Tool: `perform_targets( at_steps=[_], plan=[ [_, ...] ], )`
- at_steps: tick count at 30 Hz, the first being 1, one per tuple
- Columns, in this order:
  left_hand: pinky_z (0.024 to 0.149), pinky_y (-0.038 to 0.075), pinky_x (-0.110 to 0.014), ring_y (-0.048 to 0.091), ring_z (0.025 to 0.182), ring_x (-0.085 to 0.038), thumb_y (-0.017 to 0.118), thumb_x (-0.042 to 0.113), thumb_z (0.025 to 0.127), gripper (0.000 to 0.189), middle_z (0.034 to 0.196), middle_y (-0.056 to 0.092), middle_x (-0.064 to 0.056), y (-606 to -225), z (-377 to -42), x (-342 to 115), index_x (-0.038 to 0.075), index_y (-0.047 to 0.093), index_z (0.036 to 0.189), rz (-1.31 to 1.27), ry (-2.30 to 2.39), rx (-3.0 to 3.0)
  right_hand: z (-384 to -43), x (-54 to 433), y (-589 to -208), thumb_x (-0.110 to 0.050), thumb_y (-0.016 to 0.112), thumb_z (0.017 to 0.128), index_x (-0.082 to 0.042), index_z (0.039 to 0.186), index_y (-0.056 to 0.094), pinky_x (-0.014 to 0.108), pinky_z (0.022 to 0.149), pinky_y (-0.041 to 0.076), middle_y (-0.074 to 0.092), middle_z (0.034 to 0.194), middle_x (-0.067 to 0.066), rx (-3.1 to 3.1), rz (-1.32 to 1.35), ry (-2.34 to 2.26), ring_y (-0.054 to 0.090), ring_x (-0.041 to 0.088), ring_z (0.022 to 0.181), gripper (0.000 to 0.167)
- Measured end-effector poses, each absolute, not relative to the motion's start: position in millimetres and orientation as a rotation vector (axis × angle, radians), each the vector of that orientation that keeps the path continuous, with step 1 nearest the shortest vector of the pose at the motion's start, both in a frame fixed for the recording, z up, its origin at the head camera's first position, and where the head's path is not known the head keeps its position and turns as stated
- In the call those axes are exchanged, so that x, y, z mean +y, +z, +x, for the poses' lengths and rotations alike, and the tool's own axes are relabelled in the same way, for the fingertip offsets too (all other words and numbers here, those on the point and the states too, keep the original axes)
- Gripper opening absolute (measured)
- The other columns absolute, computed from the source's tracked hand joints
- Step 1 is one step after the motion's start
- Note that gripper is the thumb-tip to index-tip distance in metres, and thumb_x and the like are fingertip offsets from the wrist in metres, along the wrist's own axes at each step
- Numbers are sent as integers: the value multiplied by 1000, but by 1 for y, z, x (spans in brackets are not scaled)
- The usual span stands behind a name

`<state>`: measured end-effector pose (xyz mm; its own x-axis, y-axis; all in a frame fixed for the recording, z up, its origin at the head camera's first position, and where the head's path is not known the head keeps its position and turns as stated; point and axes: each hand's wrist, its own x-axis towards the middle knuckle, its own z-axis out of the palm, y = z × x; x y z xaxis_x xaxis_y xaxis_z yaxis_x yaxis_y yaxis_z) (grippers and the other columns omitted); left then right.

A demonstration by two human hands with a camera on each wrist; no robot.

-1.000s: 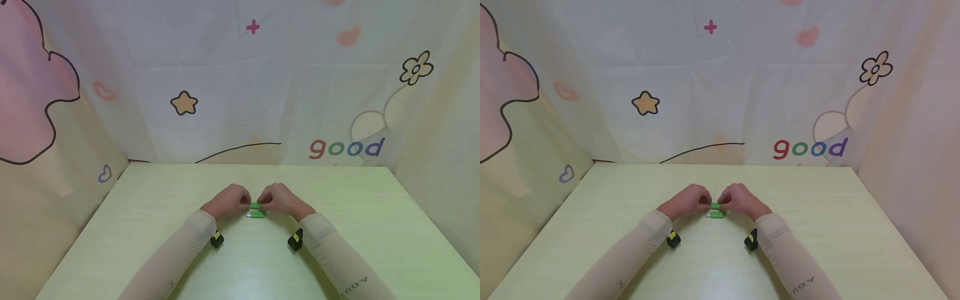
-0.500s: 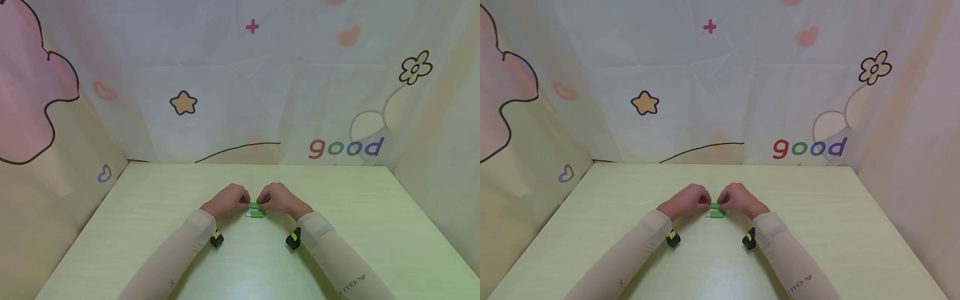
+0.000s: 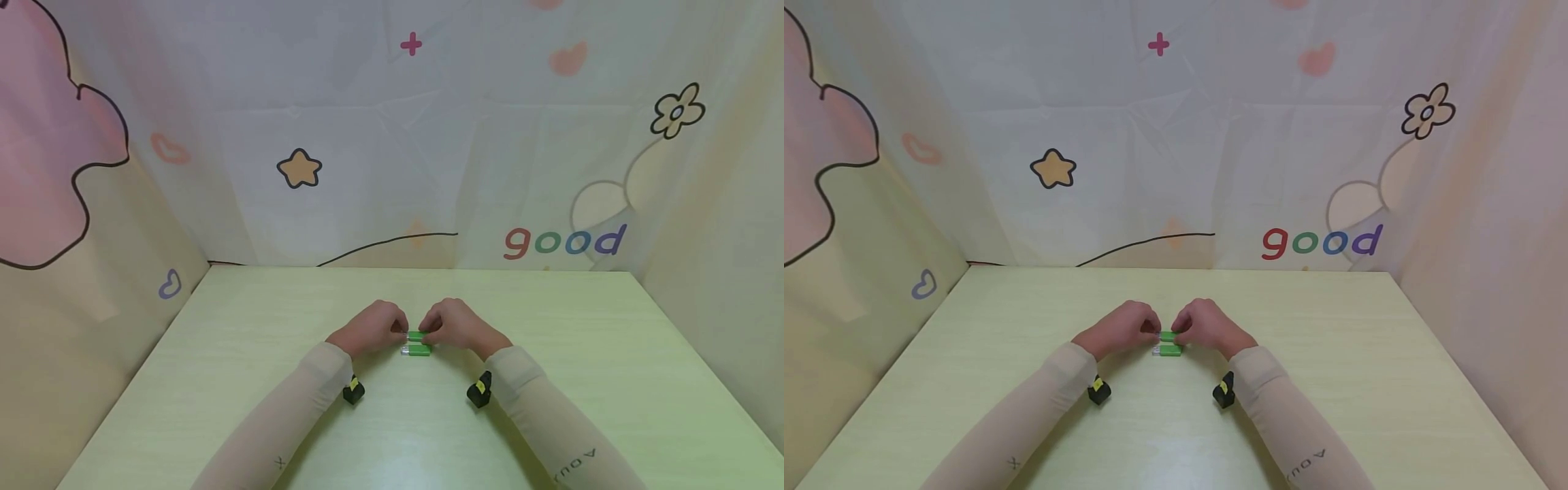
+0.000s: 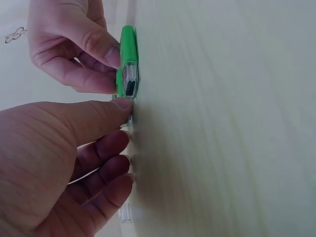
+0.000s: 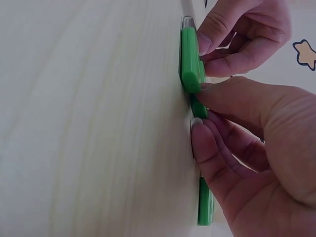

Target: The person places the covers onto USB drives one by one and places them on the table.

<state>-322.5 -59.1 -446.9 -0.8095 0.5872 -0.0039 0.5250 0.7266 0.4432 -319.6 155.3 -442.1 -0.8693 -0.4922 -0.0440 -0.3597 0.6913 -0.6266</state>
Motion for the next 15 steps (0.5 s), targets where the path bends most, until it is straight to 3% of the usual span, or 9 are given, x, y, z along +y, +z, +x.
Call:
perform_targets(
  at_steps=[10, 15],
  plan=[
    [82, 52, -28, 58, 84, -12, 76, 13, 93, 9, 91, 72, 2, -446, -321, -62, 9, 79, 99, 900, 670, 2790, -320, 159, -442, -13, 83, 85, -10, 101, 81, 29, 78, 58, 76, 100, 1, 2697, -642, -959, 69, 10, 85, 17],
    [90, 54, -32, 62, 93, -14, 72, 14, 95, 17, 103, 73, -1, -447, -321, -67, 7, 78, 110, 873, 734, 2797, -320, 163, -437, -17, 79, 89, -11, 107, 80, 36, 86, 58, 76, 105, 2, 2755, -625, -963, 69, 14, 92, 19]
  ],
)
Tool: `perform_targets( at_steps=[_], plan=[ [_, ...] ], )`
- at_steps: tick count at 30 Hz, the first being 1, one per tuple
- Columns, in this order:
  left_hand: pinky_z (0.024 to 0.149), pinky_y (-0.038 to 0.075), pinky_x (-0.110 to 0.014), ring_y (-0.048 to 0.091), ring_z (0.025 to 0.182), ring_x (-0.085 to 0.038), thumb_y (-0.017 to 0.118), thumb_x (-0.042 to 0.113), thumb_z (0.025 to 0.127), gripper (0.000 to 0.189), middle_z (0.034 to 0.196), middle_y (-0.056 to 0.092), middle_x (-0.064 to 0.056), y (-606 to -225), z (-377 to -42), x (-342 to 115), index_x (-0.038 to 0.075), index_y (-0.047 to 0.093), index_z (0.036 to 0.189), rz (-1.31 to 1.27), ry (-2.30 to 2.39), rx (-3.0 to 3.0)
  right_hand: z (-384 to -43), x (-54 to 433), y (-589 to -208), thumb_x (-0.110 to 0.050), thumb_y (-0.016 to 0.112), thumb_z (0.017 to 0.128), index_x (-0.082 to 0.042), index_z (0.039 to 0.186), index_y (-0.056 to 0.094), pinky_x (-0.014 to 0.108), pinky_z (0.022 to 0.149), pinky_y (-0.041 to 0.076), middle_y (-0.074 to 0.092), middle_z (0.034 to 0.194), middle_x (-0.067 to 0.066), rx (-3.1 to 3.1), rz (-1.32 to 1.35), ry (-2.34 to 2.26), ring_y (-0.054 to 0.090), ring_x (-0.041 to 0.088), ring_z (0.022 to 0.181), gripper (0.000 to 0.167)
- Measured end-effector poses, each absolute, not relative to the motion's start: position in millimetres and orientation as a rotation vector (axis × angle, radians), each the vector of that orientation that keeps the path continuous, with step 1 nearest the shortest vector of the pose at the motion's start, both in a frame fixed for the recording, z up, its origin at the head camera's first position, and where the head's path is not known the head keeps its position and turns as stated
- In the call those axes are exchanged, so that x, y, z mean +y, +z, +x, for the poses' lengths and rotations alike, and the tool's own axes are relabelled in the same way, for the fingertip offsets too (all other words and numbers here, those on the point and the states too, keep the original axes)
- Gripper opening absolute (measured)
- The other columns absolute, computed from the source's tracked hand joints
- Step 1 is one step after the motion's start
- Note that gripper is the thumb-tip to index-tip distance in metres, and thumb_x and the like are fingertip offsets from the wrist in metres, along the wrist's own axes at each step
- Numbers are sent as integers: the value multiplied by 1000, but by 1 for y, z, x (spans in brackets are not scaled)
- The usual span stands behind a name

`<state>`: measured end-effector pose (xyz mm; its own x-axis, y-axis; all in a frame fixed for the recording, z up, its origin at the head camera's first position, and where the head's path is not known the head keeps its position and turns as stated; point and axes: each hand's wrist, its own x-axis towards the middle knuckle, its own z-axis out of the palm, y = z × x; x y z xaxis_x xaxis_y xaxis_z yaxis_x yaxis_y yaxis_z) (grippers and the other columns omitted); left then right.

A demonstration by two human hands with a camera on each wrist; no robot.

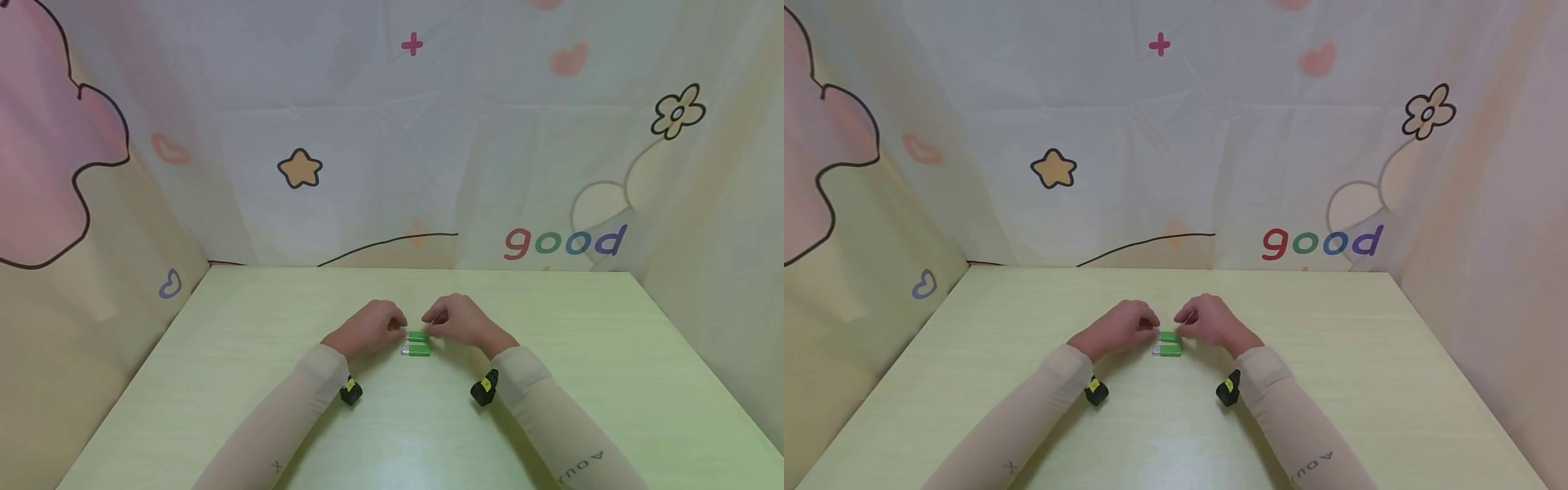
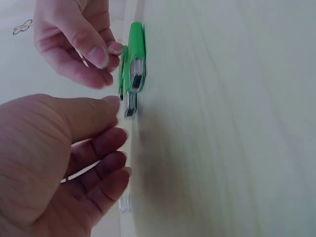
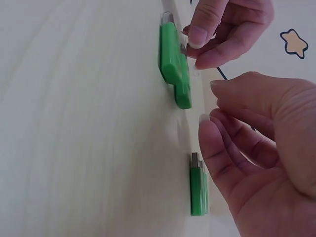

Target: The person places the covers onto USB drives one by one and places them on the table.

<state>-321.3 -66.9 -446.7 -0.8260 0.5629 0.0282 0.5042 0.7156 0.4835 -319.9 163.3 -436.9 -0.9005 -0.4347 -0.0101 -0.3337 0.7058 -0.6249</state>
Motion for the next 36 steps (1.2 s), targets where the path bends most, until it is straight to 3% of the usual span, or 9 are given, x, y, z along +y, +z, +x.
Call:
perform_targets(
  at_steps=[6, 17, 28, 36],
  plan=[
    [96, 54, -35, 63, 102, -18, 67, 16, 99, 21, 110, 71, -4, -442, -326, -76, 6, 76, 115, 803, 774, 2870, -323, 171, -431, -14, 76, 90, -9, 112, 78, 39, 88, 58, 76, 107, 5, 2816, -666, -968, 69, 18, 94, 23],
    [107, 48, -42, 56, 118, -30, 70, 17, 95, 31, 122, 66, -12, -437, -339, -97, 4, 71, 123, 826, 570, 2979, -327, 182, -430, -10, 78, 86, -10, 114, 76, 49, 102, 50, 72, 115, 7, 2867, -547, -939, 63, 29, 112, 28],
    [103, 51, -41, 59, 109, -27, 70, 12, 95, 26, 115, 68, -11, -440, -348, -96, 3, 73, 120, 775, 389, 2955, -334, 186, -429, -8, 80, 84, -7, 113, 78, 42, 95, 54, 72, 114, 8, 2879, -515, -778, 61, 23, 100, 28],
    [98, 52, -40, 62, 101, -26, 68, 5, 94, 16, 106, 71, -10, -443, -346, -94, 3, 76, 108, 861, 319, 3002, -339, 188, -433, -7, 77, 85, -3, 113, 76, 46, 105, 52, 72, 116, 11, 2884, -493, -685, 63, 26, 105, 29]
  ],
)
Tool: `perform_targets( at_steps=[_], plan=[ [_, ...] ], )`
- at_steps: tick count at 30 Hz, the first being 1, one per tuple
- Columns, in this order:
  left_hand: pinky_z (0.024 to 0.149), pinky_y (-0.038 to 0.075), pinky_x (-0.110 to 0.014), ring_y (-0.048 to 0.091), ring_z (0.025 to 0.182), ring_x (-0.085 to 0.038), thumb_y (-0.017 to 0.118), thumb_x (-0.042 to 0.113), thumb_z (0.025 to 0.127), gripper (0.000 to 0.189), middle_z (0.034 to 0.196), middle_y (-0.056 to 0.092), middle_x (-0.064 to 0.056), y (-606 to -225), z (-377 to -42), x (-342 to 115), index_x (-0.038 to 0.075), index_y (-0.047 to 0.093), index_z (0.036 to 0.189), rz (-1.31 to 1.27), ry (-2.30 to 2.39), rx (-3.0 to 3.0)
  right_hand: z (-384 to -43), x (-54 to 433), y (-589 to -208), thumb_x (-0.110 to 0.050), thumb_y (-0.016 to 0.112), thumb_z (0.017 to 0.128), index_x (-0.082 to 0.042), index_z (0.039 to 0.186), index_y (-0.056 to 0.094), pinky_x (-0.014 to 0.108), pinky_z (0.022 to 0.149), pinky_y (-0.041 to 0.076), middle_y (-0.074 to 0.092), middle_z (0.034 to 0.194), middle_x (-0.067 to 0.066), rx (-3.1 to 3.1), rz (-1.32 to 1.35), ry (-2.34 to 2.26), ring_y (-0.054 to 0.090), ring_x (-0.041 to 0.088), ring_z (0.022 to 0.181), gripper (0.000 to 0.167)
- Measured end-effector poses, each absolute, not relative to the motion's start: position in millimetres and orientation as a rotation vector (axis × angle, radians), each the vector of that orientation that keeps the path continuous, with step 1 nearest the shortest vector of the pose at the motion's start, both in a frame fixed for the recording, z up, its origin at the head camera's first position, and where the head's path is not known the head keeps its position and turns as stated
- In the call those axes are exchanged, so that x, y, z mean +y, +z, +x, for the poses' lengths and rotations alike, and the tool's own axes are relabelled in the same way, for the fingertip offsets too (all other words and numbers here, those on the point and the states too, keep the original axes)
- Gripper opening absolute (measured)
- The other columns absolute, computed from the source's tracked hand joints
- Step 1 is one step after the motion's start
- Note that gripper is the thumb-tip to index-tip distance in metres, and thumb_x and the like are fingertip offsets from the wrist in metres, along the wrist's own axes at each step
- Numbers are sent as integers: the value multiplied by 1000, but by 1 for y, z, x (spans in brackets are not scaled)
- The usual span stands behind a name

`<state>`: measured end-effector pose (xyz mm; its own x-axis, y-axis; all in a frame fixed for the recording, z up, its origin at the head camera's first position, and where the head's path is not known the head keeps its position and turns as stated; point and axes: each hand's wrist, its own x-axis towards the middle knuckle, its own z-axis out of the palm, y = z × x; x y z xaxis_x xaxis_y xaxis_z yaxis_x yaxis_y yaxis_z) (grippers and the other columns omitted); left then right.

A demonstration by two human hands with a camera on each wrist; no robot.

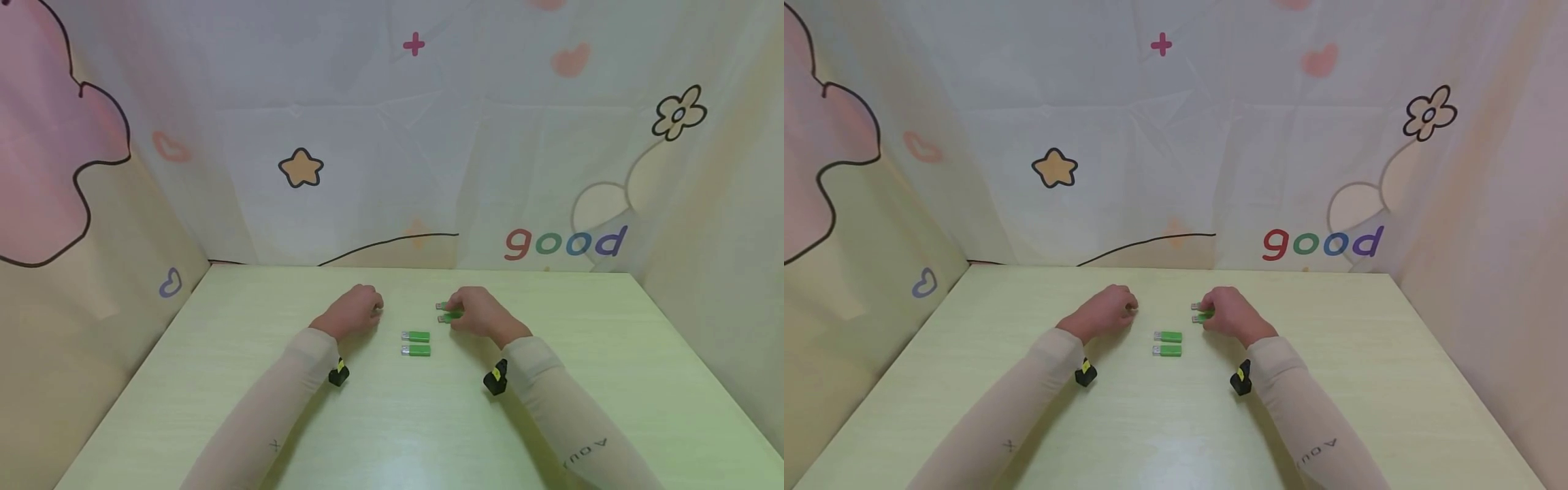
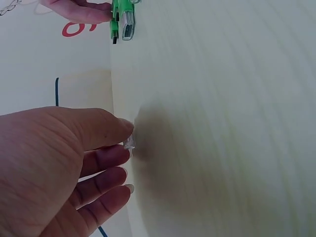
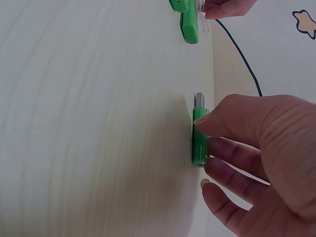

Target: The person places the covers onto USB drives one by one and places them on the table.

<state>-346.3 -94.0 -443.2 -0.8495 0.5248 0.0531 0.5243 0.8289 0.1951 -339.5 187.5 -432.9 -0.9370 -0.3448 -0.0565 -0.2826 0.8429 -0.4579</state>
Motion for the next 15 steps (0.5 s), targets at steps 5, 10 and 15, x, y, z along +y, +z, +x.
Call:
perform_targets(
  at_steps=[5, 10, 15],
  plan=[
    [94, 54, -39, 62, 94, -23, 66, 2, 94, 12, 99, 71, -9, -443, -345, -93, 4, 77, 99, 879, 322, 3012, -341, 188, -435, -7, 77, 86, -4, 112, 76, 44, 102, 53, 72, 116, 10, 2872, -460, -687, 61, 24, 101, 26],
    [89, 54, -35, 60, 87, -17, 65, 0, 93, 13, 94, 70, -6, -445, -347, -93, 5, 77, 93, 865, 340, 3013, -341, 188, -435, -5, 75, 87, -4, 109, 76, 42, 99, 55, 73, 113, 10, 2873, -474, -663, 61, 22, 98, 22],
    [77, 48, -30, 48, 76, -14, 64, -2, 92, 18, 79, 63, -1, -446, -349, -94, 8, 73, 81, 888, 348, 3012, -340, 188, -435, -6, 75, 88, -5, 108, 78, 41, 96, 55, 73, 111, 9, 2878, -491, -620, 60, 22, 96, 20]
  ],
)
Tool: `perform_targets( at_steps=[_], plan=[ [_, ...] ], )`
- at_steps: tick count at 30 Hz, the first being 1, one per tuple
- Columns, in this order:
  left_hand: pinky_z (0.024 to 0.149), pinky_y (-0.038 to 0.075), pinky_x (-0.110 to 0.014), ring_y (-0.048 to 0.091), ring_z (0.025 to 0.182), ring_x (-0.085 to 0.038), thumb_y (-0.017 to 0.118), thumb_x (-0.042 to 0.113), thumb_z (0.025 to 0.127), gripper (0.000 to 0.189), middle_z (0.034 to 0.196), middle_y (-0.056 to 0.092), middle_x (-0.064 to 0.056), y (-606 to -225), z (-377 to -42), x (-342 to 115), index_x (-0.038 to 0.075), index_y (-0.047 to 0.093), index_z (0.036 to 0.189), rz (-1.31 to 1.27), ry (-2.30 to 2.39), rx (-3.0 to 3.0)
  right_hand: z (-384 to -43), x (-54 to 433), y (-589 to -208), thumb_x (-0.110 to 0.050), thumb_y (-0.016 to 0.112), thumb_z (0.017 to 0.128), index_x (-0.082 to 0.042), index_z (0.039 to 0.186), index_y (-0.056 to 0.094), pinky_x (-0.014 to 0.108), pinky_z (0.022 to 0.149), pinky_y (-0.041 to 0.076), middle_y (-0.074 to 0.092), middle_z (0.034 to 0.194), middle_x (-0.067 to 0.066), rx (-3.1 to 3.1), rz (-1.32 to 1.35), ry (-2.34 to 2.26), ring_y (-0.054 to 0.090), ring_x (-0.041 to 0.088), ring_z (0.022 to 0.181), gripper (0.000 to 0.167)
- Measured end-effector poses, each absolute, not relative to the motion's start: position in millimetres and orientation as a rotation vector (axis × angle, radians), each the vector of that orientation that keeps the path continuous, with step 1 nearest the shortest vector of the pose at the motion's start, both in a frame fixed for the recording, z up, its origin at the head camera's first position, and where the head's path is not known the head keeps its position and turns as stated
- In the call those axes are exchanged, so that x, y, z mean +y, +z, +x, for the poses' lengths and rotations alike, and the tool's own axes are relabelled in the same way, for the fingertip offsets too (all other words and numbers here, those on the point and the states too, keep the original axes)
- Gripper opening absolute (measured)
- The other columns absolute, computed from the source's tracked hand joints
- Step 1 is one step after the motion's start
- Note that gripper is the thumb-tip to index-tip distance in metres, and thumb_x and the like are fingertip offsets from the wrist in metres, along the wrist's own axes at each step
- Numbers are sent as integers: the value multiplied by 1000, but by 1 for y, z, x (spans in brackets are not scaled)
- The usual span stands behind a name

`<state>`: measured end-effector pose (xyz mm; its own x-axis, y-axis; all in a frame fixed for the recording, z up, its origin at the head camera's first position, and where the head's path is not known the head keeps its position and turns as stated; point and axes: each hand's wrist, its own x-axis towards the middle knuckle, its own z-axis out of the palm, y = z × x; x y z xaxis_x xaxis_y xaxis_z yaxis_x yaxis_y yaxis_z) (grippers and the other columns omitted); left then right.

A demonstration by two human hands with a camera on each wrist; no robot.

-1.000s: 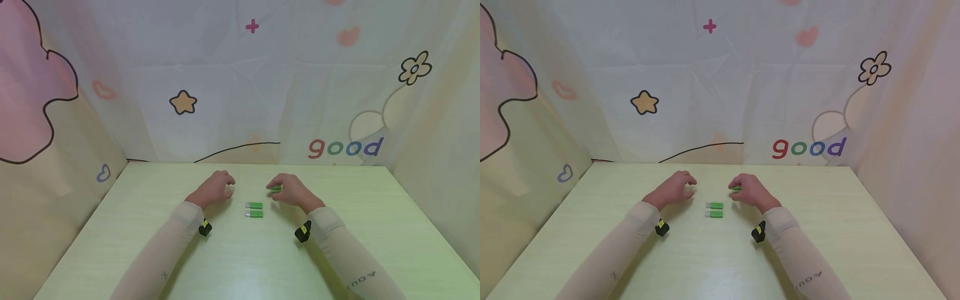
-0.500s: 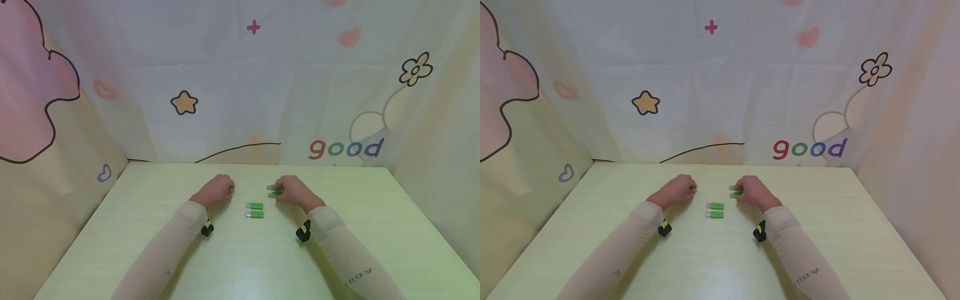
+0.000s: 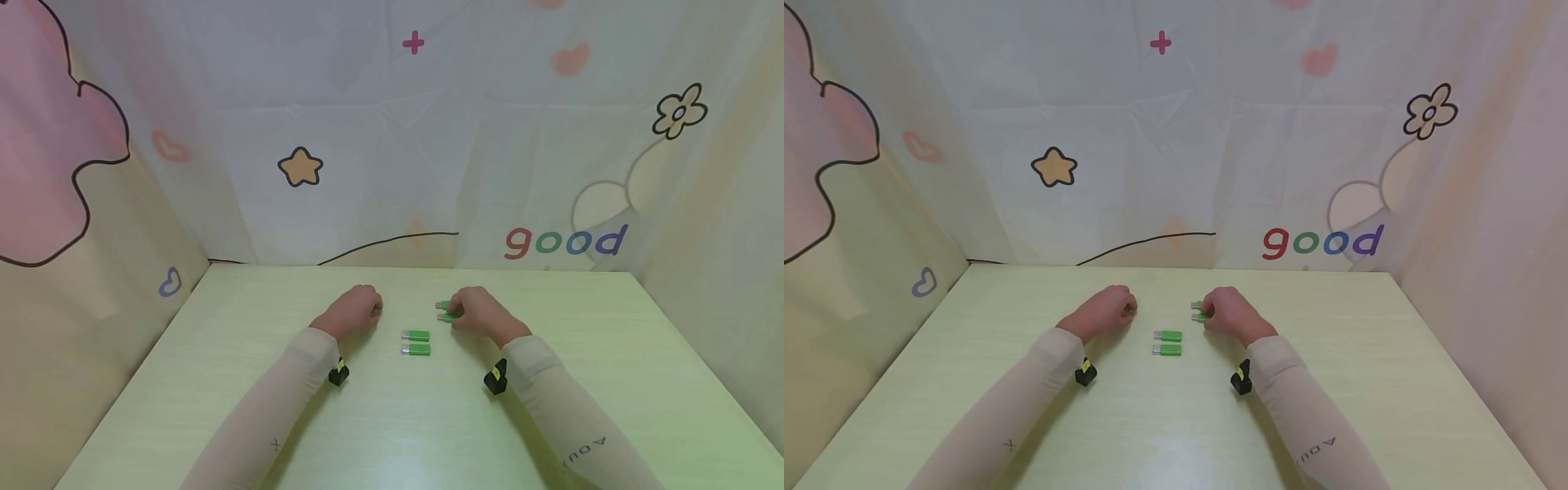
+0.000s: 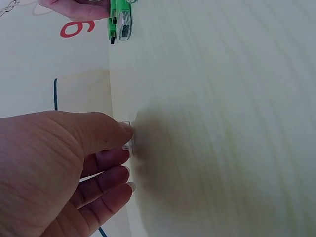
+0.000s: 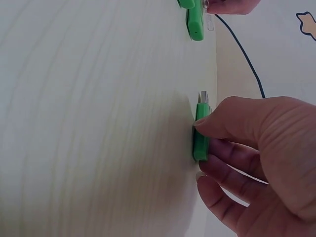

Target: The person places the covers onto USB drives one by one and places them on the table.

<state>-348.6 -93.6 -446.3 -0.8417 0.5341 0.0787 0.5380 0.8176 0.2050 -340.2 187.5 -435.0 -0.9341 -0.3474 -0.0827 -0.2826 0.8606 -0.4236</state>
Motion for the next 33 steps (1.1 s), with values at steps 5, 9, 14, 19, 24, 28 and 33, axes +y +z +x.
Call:
perform_targets(
  at_steps=[5, 9, 14, 19, 24, 28, 33],
  plan=[
    [73, 44, -28, 45, 74, -14, 65, -2, 91, 20, 74, 57, 2, -445, -349, -95, 10, 71, 76, -879, -378, -2989, -339, 188, -432, -8, 75, 88, -8, 106, 79, 40, 93, 54, 71, 107, 7, 2874, -471, -589, 58, 22, 95, 19],
    [70, 41, -28, 46, 74, -14, 67, -2, 88, 20, 72, 53, 3, -444, -349, -96, 11, 66, 73, -856, -418, -3026, -339, 188, -430, -8, 76, 86, -10, 102, 79, 37, 88, 53, 70, 101, 5, 2861, -449, -579, 57, 22, 93, 16],
    [65, 37, -27, 44, 70, -13, 68, -2, 85, 25, 69, 46, 3, -444, -349, -97, 12, 57, 67, -855, -442, -3060, -339, 188, -429, -7, 76, 82, -10, 94, 77, 32, 78, 50, 68, 95, 4, 2845, -442, -576, 57, 21, 88, 13],
    [65, 39, -27, 46, 71, -13, 68, 0, 85, 23, 70, 48, 3, -444, -349, -97, 13, 58, 69, -840, -437, -3069, -340, 188, -430, -7, 78, 81, -11, 92, 77, 33, 78, 51, 68, 93, 3, 2845, -456, -572, 57, 20, 86, 12],
    [68, 41, -27, 48, 73, -14, 68, -1, 84, 18, 74, 53, 2, -444, -347, -98, 11, 62, 73, -836, -460, -3069, -340, 188, -430, -9, 80, 79, -12, 90, 77, 35, 80, 53, 69, 91, 2, 2853, -457, -562, 58, 20, 86, 12],
    [70, 43, -28, 51, 77, -16, 69, -1, 84, 13, 78, 57, 0, -443, -347, -98, 9, 65, 78, -839, -472, -3067, -339, 187, -430, -9, 81, 79, -12, 88, 77, 34, 80, 52, 68, 90, 2, 2860, -461, -545, 57, 20, 85, 11],
    [78, 49, -30, 54, 83, -17, 73, 3, 87, 9, 86, 61, 0, -444, -346, -100, 10, 68, 88, -804, -462, -3093, -340, 187, -431, -7, 80, 78, -12, 88, 77, 34, 78, 52, 68, 89, 2, 2866, -486, -543, 57, 20, 84, 11]
  ],
)
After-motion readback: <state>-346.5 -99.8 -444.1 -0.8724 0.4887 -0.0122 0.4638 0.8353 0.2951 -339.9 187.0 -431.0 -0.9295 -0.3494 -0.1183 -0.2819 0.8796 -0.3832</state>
